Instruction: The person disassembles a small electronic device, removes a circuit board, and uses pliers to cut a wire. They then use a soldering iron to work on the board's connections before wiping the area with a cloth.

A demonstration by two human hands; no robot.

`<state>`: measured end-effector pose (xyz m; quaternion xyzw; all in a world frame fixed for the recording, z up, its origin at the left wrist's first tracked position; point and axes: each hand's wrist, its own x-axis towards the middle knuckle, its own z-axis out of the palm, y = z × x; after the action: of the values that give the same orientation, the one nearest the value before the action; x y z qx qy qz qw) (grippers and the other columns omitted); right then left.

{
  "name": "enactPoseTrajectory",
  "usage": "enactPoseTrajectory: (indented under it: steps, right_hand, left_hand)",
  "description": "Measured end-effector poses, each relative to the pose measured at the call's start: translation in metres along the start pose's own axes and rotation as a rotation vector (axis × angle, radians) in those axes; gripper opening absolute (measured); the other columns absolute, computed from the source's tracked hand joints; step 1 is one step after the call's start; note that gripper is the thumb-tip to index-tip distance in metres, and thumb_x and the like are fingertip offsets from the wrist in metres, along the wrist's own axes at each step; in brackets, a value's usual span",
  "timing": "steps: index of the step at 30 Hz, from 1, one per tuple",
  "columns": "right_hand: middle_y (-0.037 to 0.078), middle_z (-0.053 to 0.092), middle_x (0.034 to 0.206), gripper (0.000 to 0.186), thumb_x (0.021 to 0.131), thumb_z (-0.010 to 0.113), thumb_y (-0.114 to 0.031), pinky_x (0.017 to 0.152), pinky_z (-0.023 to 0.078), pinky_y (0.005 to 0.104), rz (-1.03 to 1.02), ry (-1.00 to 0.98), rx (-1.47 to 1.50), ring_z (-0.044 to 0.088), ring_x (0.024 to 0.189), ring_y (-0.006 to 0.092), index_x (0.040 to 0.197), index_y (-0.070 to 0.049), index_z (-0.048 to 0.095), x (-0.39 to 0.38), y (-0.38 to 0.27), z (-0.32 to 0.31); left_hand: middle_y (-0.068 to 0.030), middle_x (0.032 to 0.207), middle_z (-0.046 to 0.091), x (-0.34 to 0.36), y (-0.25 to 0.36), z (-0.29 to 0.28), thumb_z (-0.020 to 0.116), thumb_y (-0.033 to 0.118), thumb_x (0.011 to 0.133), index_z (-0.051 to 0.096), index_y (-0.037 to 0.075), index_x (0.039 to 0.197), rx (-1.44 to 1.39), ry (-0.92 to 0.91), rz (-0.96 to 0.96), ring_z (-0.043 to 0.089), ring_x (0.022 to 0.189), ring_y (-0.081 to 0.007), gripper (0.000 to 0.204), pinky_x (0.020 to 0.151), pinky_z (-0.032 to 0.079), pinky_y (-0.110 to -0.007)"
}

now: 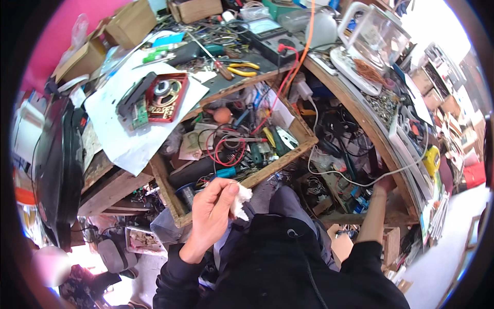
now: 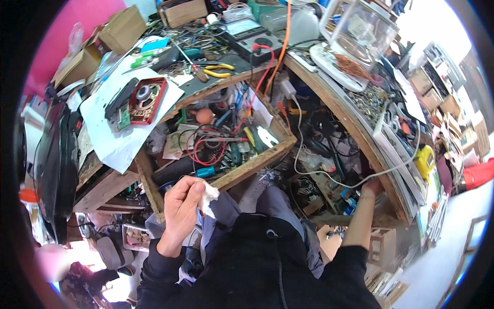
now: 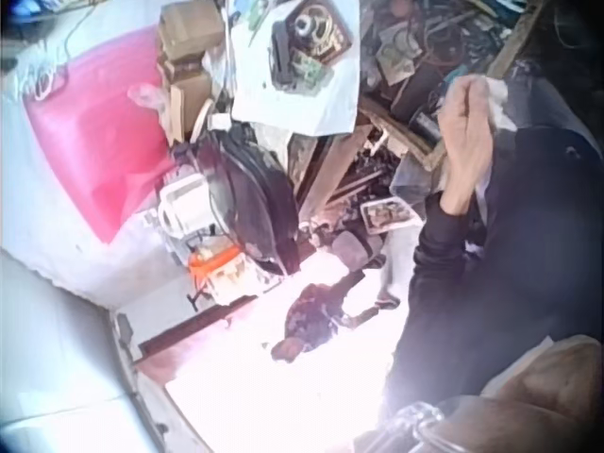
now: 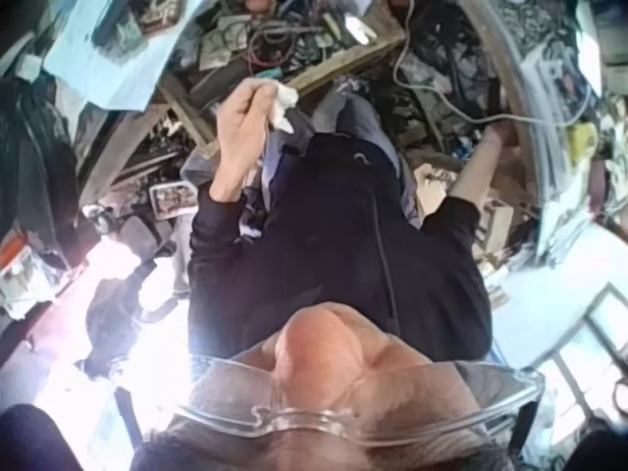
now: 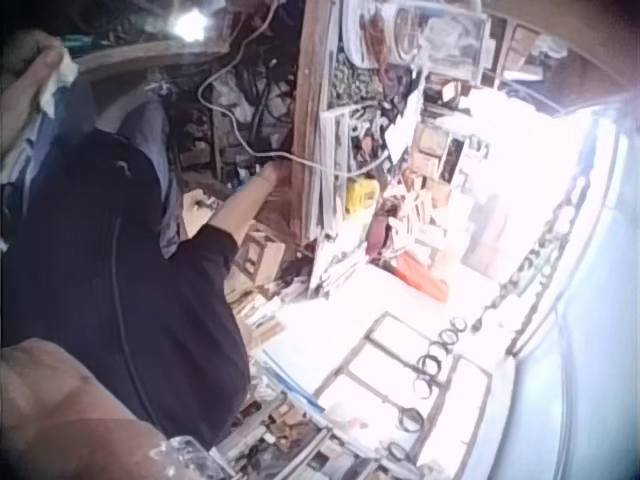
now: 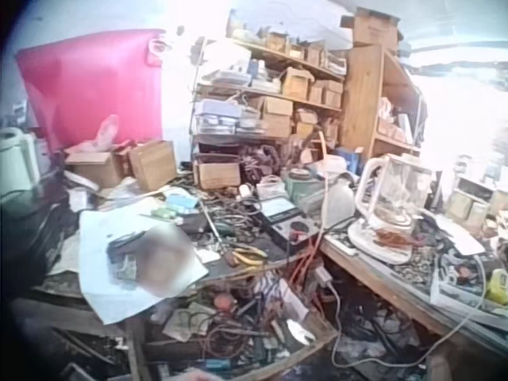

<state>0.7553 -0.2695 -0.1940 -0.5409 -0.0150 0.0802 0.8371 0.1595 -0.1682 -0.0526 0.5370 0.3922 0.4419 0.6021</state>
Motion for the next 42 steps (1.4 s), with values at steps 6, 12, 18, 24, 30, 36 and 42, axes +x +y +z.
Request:
enactPoseTrajectory:
  steps: [6,12,18,24,30,36,42]
  right_hand:
    - [-0.004,0.059,0.074,0.030,0.106,0.064,-0.043,0.041,0.026,0.0228,0.307,0.073,0.002,0.043,0.049,0.0070,0.087,-0.021,0.057,-0.151,0.042,-0.034]
    - [0.008,0.063,0.085,0.041,0.113,0.049,-0.038,0.061,0.044,0.0336,0.540,-0.587,-0.273,0.054,0.068,0.0178,0.092,-0.006,0.064,-0.314,0.026,-0.012]
    - [0.015,0.064,0.107,0.048,0.117,0.042,-0.035,0.063,0.054,0.0330,0.394,-1.233,-0.016,0.063,0.073,0.0216,0.105,0.005,0.065,-0.353,-0.034,0.118]
    - [0.014,0.076,0.105,0.016,0.103,0.070,-0.001,0.085,0.063,0.0335,0.308,-1.395,0.169,0.076,0.092,0.0205,0.117,0.005,0.068,-0.390,-0.039,0.229]
    - [0.013,0.076,0.102,0.014,0.102,0.073,-0.005,0.084,0.065,0.0340,0.365,-1.391,0.174,0.077,0.089,0.0197,0.112,0.004,0.069,-0.409,-0.026,0.238]
    - [0.012,0.075,0.102,0.015,0.100,0.073,0.000,0.086,0.066,0.0344,0.354,-1.358,0.190,0.076,0.092,0.0197,0.113,0.005,0.068,-0.415,-0.021,0.232]
    - [0.011,0.075,0.104,0.017,0.100,0.072,0.004,0.090,0.064,0.0333,0.339,-1.358,0.166,0.076,0.096,0.0185,0.116,0.006,0.067,-0.421,-0.016,0.230]
  left_hand:
    - [-0.0023,0.081,0.071,0.027,-0.004,-0.017,0.059,0.026,0.113,0.068,0.001,0.105,-0.110,0.073,-0.046,0.059,0.057,-0.0061,0.028,0.049,0.045,-0.022]
    - [-0.0049,0.089,0.074,0.048,-0.008,-0.032,0.062,0.024,0.111,0.070,0.001,0.111,-0.324,0.143,-0.043,0.063,0.062,-0.0076,0.025,0.053,0.052,-0.023]
    - [-0.0059,0.095,0.075,0.048,-0.016,-0.038,0.065,0.020,0.110,0.067,0.001,0.117,-0.286,0.110,0.025,0.064,0.063,-0.0081,0.021,0.054,0.054,-0.023]
    - [-0.0051,0.095,0.074,0.045,-0.011,-0.040,0.065,0.019,0.109,0.064,0.002,0.123,-0.267,0.083,0.120,0.064,0.063,-0.0077,0.021,0.054,0.053,-0.023]
    - [-0.0026,0.091,0.072,0.049,-0.015,-0.039,0.064,0.020,0.110,0.063,0.004,0.119,-0.174,0.229,0.200,0.060,0.062,-0.0053,0.019,0.055,0.049,-0.021]
    - [-0.0002,0.087,0.068,0.046,-0.009,-0.028,0.063,0.014,0.110,0.062,0.001,0.117,0.067,0.319,0.254,0.057,0.067,-0.0028,0.015,0.059,0.047,-0.021]
    - [-0.0003,0.087,0.066,0.045,-0.010,-0.023,0.063,0.018,0.111,0.063,0.001,0.116,0.210,0.350,0.295,0.057,0.065,-0.0042,0.018,0.056,0.047,-0.022]
